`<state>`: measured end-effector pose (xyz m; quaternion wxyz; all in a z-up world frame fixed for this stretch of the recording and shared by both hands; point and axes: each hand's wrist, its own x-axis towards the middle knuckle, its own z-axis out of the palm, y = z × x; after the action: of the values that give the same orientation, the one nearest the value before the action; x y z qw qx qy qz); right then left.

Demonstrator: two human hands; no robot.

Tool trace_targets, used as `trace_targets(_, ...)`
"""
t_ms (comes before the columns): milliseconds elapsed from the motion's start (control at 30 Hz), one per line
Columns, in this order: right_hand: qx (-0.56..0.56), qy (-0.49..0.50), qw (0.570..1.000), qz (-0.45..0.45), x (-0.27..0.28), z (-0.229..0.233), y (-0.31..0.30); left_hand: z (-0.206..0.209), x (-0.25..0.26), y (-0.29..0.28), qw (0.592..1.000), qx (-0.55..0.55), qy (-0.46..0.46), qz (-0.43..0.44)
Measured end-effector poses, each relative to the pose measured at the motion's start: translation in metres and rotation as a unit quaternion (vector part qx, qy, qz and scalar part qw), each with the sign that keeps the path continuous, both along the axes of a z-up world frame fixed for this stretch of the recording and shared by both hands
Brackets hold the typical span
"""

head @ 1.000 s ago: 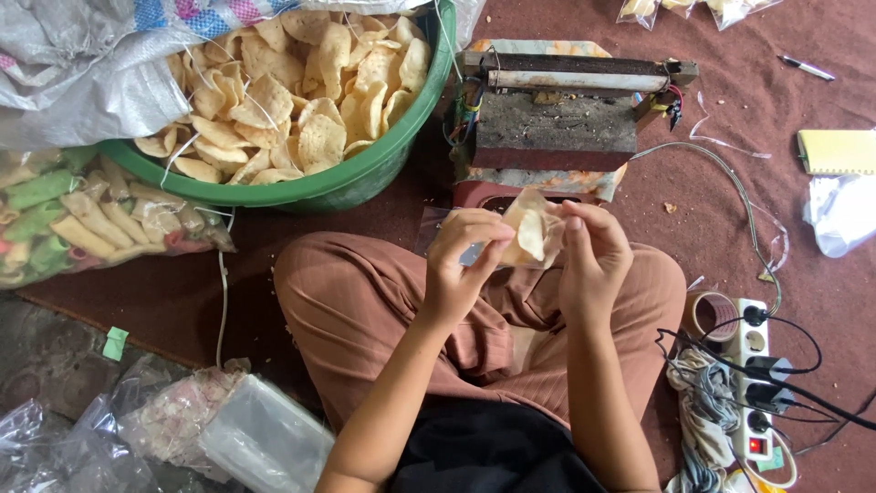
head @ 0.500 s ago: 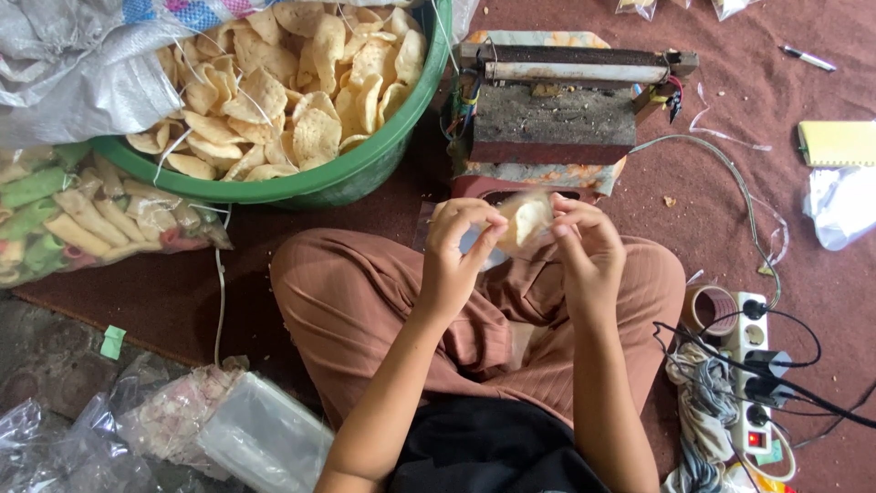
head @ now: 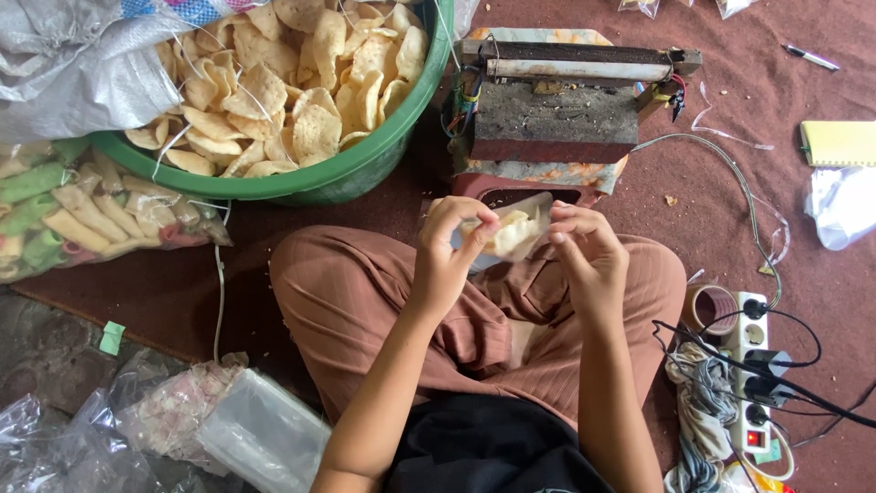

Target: Manually filling small plastic bags with fried crackers from a large green basin while sitting on the floor.

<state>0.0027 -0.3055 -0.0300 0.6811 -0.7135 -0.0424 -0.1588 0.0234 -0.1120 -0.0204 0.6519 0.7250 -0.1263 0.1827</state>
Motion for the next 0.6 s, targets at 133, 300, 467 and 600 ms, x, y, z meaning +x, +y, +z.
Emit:
trace_targets(133, -0.006, -0.008, 1.0, -0.009, 0.002, -0.011, -0.003, 0.006, -0.002, 0.002, 1.0, 0.012, 0.006, -0.023)
trace_targets(300, 0.058, 0.029, 0.997, 0.029, -0.001, -0.005, -0.002, 0.01, -0.004, 0.005, 0.999, 0.017, 0.003, -0.029)
trace_targets(467, 0.138, 0.062, 0.988, 0.029, 0.0, 0.002, -0.004, 0.007, -0.003, 0.008, 1.0, 0.02, -0.007, -0.013)
trace_targets(600, 0.04, 0.063, 0.996, 0.04, 0.0, 0.001, -0.009, 0.008, -0.004, 0.008, 1.0, 0.01, -0.01, -0.018)
